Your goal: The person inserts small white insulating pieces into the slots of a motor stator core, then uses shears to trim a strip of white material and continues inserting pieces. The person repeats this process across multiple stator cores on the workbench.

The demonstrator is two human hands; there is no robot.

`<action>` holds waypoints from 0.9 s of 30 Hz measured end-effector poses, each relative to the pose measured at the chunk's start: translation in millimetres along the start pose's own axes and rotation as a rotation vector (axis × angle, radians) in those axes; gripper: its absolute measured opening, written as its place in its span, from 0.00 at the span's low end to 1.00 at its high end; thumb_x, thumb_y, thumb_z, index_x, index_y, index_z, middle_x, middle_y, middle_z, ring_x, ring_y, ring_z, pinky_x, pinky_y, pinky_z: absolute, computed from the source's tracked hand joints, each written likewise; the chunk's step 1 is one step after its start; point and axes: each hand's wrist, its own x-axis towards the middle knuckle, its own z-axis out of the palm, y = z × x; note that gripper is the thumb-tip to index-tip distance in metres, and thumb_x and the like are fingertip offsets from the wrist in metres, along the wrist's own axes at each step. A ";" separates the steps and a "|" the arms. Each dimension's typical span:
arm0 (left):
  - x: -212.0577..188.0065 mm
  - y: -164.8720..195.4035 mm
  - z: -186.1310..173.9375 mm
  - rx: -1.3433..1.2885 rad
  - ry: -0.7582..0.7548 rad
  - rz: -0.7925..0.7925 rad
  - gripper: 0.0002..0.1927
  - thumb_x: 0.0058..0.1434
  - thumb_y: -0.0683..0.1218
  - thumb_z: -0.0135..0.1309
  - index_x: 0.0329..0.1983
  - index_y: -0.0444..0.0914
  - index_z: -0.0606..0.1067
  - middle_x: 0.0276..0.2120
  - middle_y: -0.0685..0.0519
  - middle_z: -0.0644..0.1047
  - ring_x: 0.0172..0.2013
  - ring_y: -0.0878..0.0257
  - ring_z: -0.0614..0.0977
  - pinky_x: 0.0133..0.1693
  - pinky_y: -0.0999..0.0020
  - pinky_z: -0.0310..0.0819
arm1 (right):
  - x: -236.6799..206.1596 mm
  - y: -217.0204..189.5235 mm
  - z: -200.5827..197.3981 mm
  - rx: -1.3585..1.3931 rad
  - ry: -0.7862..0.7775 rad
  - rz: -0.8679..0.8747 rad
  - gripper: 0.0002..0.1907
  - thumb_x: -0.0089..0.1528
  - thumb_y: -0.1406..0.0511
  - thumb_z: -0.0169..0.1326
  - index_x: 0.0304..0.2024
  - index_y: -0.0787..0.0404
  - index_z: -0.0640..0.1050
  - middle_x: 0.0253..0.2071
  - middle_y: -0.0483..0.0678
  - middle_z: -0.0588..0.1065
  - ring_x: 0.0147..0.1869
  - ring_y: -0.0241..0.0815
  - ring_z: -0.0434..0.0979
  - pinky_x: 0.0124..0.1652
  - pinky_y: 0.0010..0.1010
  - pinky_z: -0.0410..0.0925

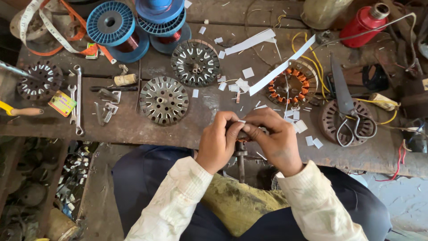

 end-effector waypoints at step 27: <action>-16.4 -14.7 -15.5 0.269 -0.011 0.538 0.20 0.56 0.33 0.64 0.47 0.39 0.70 0.58 0.49 0.73 0.56 0.47 0.79 0.58 0.49 0.76 | 0.5 30.1 42.5 0.128 0.464 0.358 0.05 0.69 0.69 0.53 0.44 0.65 0.71 0.24 0.44 0.74 0.26 0.28 0.73 0.26 0.21 0.69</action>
